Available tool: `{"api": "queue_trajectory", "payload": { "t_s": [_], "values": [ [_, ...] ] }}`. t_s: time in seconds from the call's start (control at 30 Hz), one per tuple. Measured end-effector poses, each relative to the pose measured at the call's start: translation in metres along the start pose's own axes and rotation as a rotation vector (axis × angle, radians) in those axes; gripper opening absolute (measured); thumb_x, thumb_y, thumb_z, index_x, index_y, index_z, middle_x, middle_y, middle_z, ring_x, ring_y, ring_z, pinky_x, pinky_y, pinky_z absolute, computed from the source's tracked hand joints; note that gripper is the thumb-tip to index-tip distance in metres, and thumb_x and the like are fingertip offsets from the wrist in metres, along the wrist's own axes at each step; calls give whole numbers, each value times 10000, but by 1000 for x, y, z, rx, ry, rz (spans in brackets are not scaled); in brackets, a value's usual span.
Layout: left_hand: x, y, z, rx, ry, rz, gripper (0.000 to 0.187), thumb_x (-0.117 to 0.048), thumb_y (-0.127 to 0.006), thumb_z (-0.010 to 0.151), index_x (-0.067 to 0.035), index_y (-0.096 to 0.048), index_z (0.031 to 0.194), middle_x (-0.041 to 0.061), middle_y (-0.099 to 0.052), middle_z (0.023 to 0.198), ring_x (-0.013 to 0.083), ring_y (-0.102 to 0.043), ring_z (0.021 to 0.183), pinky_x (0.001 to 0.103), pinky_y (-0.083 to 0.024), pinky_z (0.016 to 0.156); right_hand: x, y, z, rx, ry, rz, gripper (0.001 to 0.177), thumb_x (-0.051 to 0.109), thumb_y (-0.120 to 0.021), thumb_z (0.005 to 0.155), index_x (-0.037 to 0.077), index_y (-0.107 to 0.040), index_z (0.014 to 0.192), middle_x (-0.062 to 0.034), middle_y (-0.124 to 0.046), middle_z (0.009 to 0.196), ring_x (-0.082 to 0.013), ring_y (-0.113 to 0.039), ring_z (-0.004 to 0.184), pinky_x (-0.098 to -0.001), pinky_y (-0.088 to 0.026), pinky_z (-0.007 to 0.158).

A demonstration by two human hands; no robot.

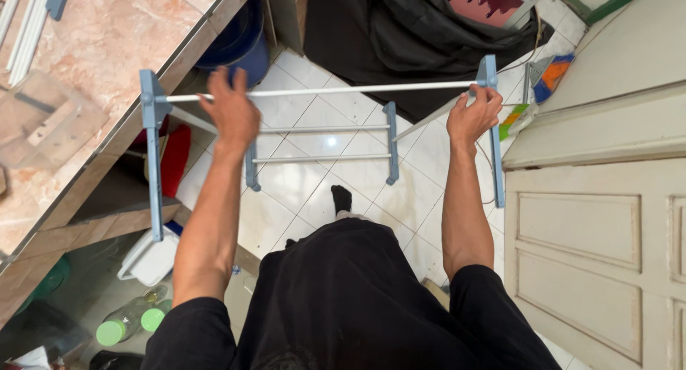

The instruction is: The person assembles a foldable clothes drying rack from white plastic poles and blue plastic connectors on a tiled counter and floor. They fit poles into connector joints, attach cross bars, and unfold and adjust the rack frame, working through the parts one at a time.

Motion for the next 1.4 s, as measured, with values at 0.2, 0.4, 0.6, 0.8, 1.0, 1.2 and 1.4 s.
{"api": "queue_trajectory", "payload": {
  "t_s": [0.2,0.4,0.6,0.8,1.0,1.2,1.4],
  "values": [
    [-77,-37,5,229,-187,15,421,-61,-624,899,-86,-650,1318,183,-568,1358,351,-488,1298,786,-171,1076,-12,1,38,-4,19,-152,495,67,-784,803,52,-664,1283,-231,-461,1313,-410,-455,1238,-583,-344,973],
    [-60,-39,11,264,-159,48,132,-196,-641,1048,-130,-723,1127,98,-682,971,319,-603,1017,605,-359,945,-26,-21,61,200,3,-57,630,-36,-675,908,63,-517,1510,-206,-646,1192,-418,-627,1086,-515,-489,908],
    [-51,-30,8,140,-159,-1,164,-186,-692,1008,-138,-738,1159,108,-671,1013,320,-587,1058,608,-355,977,-9,-29,70,184,43,-28,615,-63,-662,903,61,-535,1492,-173,-683,1208,-393,-665,1082,-502,-516,889],
    [-37,-11,11,55,-24,61,503,-228,-838,837,-159,-697,1315,158,-587,1326,361,-477,1310,766,-125,1124,-12,-24,68,238,-48,-112,621,-41,-658,925,84,-509,1515,-150,-662,1197,-361,-673,1054,-487,-526,847],
    [34,34,12,213,244,58,914,-513,-911,710,-188,-540,1479,287,-252,1554,482,-164,1452,861,17,1020,-14,-23,63,192,12,-84,637,-59,-665,915,69,-504,1517,-132,-659,1212,-343,-680,1055,-472,-533,872],
    [124,57,-9,-38,654,38,634,-413,-649,1122,-124,-371,1613,374,-171,1621,580,-138,1485,880,-125,1004,-10,-24,68,256,-18,-75,619,-62,-673,910,64,-527,1498,-146,-664,1190,-362,-670,1062,-483,-520,871],
    [158,43,-37,8,946,78,711,-161,-667,997,-257,-310,1604,287,-341,1532,468,-359,1405,776,-241,1074,-3,-18,71,252,30,-27,611,-80,-684,879,63,-573,1463,-158,-680,1171,-381,-666,1058,-497,-509,871]
  ]
}}
Point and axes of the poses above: each hand's wrist, its own z-axis towards the middle knuckle, its own y-axis out of the back of the hand, x = y × z, the point moved 6 cm from there along z, towards the middle knuckle
